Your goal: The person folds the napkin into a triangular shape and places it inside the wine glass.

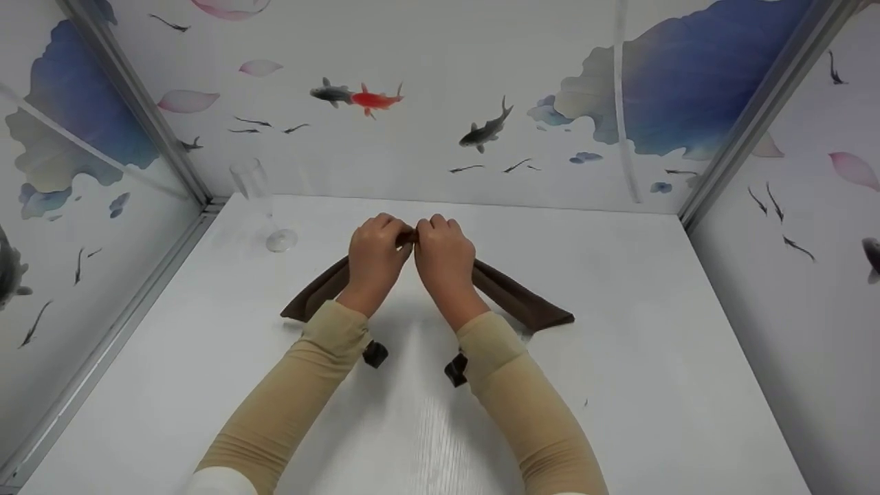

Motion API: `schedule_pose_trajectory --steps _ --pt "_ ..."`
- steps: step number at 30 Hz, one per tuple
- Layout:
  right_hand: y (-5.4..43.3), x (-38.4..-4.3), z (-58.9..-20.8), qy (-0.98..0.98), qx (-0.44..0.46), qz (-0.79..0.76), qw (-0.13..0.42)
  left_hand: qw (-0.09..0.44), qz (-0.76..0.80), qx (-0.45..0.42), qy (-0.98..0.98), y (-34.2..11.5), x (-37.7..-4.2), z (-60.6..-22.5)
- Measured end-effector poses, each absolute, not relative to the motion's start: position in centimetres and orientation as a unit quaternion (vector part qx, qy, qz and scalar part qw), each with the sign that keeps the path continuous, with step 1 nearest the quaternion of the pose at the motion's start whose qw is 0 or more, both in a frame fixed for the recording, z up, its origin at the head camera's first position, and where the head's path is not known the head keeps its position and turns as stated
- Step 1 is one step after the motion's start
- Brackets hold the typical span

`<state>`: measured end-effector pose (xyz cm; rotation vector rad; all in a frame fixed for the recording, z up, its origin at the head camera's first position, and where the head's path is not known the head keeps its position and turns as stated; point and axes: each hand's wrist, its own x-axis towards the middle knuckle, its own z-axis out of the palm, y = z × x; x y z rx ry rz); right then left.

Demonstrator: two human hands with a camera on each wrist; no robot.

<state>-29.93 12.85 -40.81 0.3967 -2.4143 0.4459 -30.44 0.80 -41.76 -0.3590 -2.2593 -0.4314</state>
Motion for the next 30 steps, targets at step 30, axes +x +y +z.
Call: schedule_pose_trajectory --steps 30 --pt "16.1 -28.5 -34.9 -0.845 0.216 0.291 0.393 0.06 -0.481 -0.152 -0.861 -0.9 -28.6 -33.2"
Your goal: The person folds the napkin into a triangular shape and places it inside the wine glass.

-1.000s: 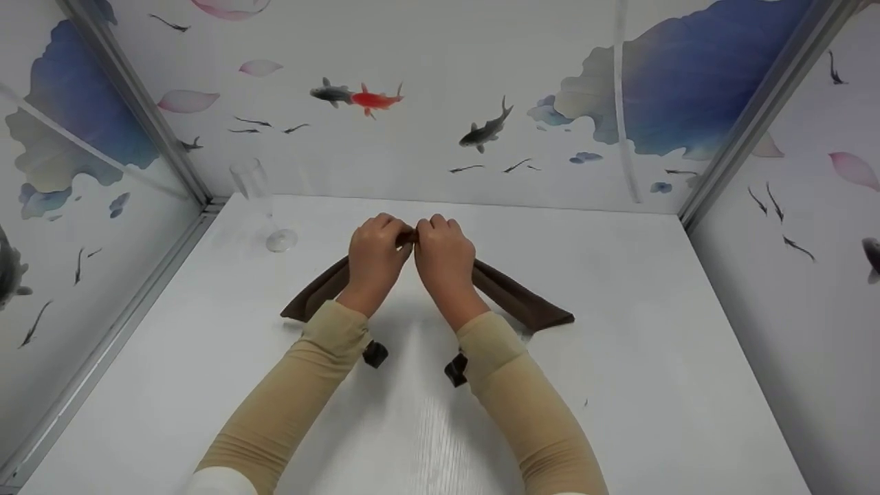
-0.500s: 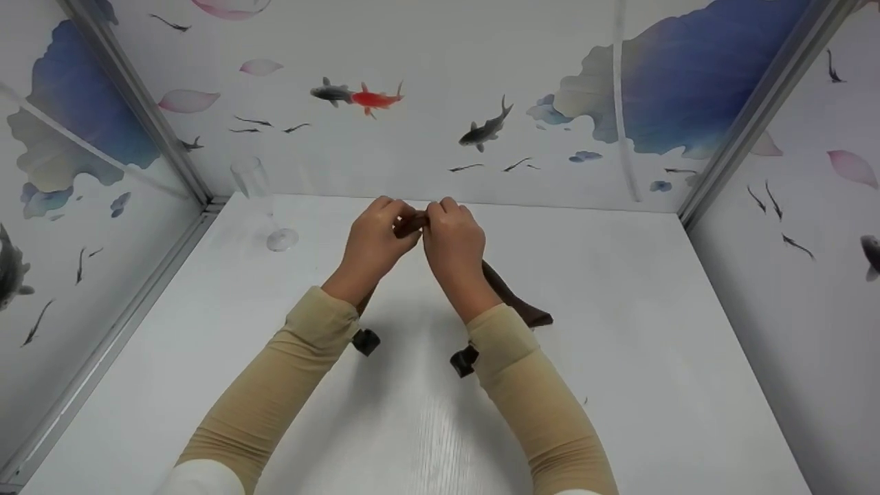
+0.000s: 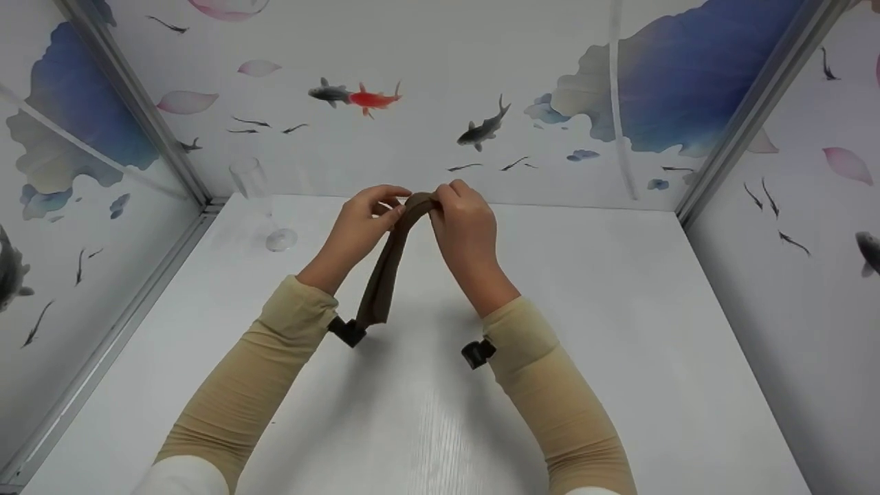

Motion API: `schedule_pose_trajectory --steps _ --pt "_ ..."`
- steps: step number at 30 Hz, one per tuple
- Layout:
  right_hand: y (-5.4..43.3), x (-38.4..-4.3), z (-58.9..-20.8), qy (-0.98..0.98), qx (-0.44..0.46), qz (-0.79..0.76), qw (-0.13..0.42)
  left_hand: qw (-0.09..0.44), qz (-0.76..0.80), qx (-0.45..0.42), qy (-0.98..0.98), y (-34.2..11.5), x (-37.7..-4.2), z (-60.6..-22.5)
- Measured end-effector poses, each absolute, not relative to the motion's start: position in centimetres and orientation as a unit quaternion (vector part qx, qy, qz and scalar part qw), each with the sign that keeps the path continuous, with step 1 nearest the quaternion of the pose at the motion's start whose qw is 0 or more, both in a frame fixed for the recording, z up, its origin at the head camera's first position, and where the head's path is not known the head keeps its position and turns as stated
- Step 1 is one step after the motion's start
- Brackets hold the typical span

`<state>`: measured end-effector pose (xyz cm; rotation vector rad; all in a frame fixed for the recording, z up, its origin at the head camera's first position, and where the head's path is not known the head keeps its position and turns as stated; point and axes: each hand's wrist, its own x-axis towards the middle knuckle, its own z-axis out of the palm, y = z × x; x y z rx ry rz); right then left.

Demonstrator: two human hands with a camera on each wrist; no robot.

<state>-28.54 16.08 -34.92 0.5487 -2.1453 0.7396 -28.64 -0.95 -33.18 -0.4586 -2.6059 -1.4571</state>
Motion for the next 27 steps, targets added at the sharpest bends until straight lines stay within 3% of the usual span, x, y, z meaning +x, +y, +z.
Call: schedule_pose_trajectory --steps 8,27 --pt "17.0 -27.5 -33.3 -0.833 0.222 0.34 0.376 -0.048 -0.566 -0.181 -0.803 -1.4 -28.7 -32.5" --pt "16.9 -25.7 -31.5 -0.777 0.279 0.413 0.385 -0.126 -0.654 -0.345 -0.661 -2.7 -28.3 -33.2"
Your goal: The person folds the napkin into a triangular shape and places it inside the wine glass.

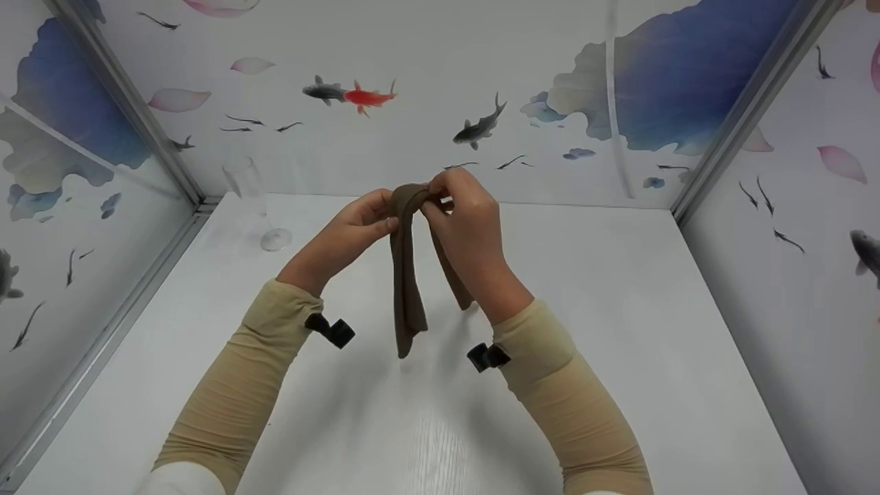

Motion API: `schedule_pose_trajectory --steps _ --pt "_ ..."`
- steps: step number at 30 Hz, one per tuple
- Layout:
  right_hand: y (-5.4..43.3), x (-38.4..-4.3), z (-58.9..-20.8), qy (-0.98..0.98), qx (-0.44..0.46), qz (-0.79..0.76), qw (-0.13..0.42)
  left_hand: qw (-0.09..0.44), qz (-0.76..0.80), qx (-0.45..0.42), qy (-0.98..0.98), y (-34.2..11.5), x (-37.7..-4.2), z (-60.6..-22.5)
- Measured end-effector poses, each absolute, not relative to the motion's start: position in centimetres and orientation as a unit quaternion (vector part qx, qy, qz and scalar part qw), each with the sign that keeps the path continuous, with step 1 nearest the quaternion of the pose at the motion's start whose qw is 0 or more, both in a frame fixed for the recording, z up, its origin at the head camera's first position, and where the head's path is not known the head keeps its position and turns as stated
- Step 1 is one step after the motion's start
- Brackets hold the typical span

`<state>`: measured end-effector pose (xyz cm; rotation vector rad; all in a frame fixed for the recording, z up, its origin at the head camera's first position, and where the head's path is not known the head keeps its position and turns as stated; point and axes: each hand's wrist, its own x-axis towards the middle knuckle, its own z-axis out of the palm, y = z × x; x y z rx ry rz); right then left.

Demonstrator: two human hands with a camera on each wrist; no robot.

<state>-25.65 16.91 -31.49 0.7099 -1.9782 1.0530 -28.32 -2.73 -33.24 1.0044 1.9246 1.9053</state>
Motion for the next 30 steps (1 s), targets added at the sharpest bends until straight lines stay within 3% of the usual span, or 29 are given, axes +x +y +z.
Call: schedule_pose_trajectory --steps 16,23,30 --pt "16.28 -25.6 -31.56 -0.737 0.28 0.468 0.398 0.106 0.658 0.374 0.645 -2.28 -28.26 -34.1" --pt "16.38 -25.27 -31.58 -0.739 0.28 0.478 0.383 0.1 0.669 0.382 0.629 -2.14 -27.82 -34.02" --pt "16.74 -25.18 -31.32 -0.754 0.294 0.485 0.332 0.092 0.678 0.392 0.614 -2.16 -27.49 -33.9"
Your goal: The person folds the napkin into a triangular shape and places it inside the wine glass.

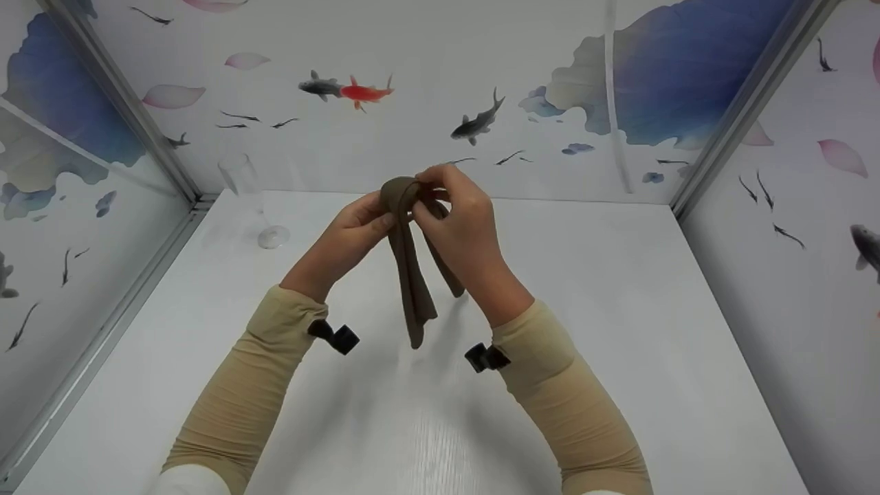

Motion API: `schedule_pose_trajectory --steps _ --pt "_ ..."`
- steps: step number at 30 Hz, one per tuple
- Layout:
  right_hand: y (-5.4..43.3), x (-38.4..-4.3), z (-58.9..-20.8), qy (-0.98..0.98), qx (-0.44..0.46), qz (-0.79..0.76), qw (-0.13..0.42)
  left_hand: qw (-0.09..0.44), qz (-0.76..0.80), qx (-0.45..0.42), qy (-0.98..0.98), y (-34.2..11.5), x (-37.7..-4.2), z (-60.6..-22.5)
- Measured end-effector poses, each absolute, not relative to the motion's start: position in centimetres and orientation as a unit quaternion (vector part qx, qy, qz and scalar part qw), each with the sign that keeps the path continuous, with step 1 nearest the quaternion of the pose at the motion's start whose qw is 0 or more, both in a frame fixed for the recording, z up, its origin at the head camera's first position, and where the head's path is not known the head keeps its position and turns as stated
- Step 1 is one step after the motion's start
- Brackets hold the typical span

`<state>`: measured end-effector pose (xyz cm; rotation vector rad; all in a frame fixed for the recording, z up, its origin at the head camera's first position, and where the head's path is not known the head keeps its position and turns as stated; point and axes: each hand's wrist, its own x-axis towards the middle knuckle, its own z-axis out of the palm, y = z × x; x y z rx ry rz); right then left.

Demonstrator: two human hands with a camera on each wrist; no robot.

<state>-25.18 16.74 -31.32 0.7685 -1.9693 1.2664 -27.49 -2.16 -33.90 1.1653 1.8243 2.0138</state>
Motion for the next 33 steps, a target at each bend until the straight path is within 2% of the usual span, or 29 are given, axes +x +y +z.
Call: schedule_pose_trajectory --steps 11,33 --pt "17.9 -25.9 -31.5 -0.787 0.347 0.398 0.319 0.101 0.688 0.372 0.614 -2.3 -27.4 -34.6" --pt "16.8 -26.0 -30.7 -0.749 0.398 0.364 0.385 0.071 0.679 0.407 0.607 -1.8 -28.0 -36.6"
